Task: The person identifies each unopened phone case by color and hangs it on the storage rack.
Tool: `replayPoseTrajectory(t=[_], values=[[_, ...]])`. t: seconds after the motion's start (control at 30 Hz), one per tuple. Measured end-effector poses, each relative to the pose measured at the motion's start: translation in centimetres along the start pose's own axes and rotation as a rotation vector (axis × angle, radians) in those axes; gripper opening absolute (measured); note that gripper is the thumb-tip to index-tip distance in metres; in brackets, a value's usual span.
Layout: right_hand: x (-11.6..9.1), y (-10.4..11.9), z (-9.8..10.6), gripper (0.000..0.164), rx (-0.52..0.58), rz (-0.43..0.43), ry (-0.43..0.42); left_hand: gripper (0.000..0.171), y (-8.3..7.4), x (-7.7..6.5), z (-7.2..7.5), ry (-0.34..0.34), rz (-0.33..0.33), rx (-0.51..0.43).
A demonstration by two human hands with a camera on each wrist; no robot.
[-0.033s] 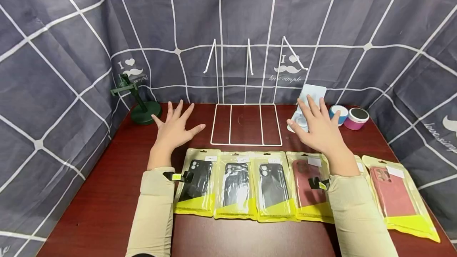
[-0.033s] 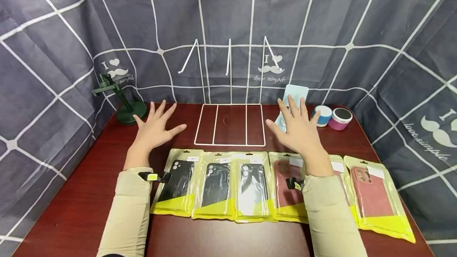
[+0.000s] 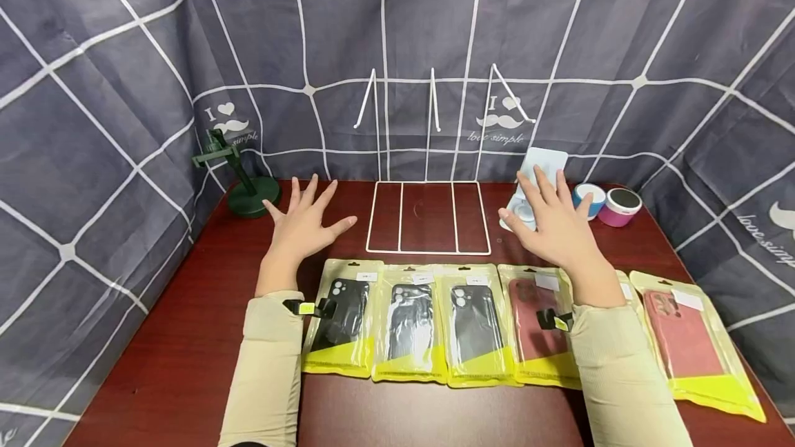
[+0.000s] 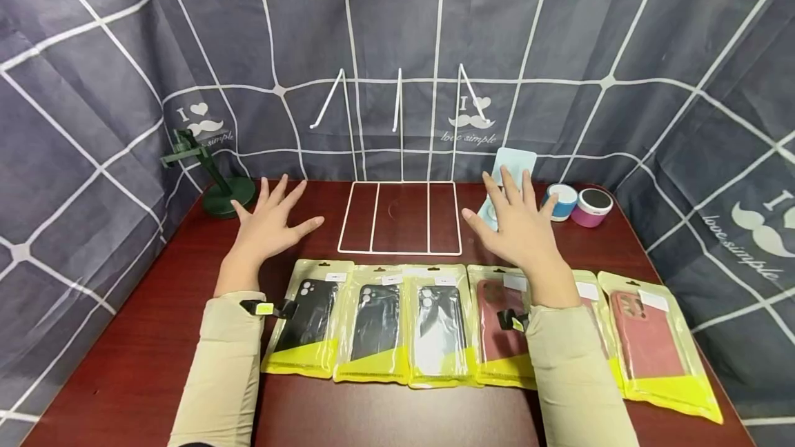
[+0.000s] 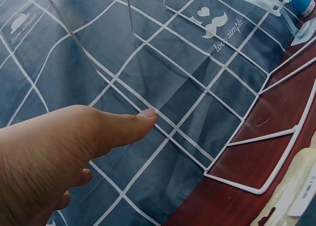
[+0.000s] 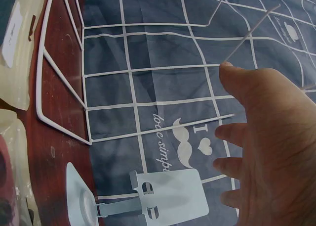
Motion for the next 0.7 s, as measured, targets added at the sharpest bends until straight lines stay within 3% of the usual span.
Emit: replayPoseTrajectory(t=[0.23, 0.4, 0.5, 0.57, 0.7], values=[[0.2, 0.6, -0.1, 0.084, -0.025, 0.016, -0.020, 0.093, 0.3, -0.2, 0.2, -0.011, 0.001, 0.003], [0.5, 2.7, -0.6, 0.080, 0.047, 0.108, -0.018, 0.088, -0.1, 0.5, -1.0, 0.035, -0.040, -0.107], [0.4, 6.4, -2.1, 0.067, 0.166, 0.242, 0.041, 0.076, -0.6, 1.4, -3.5, 0.081, -0.116, -0.269], [0.2, 10.1, -3.8, 0.055, 0.267, 0.337, 0.117, 0.068, -0.9, 2.0, -5.7, 0.124, -0.167, -0.376], [-0.3, 18.0, -8.6, 0.043, 0.343, 0.466, 0.298, 0.059, -1.2, 2.5, -9.7, 0.212, -0.210, -0.461]])
Point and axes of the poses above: each hand's wrist, its own x-axis towards the middle knuckle, its own z-axis out of the back of the hand, y = z × x, the point moved 9 cm from there along x, towards the middle knuckle, and after that the axes turned 5 degrees about -y, right-handed, at the moved point
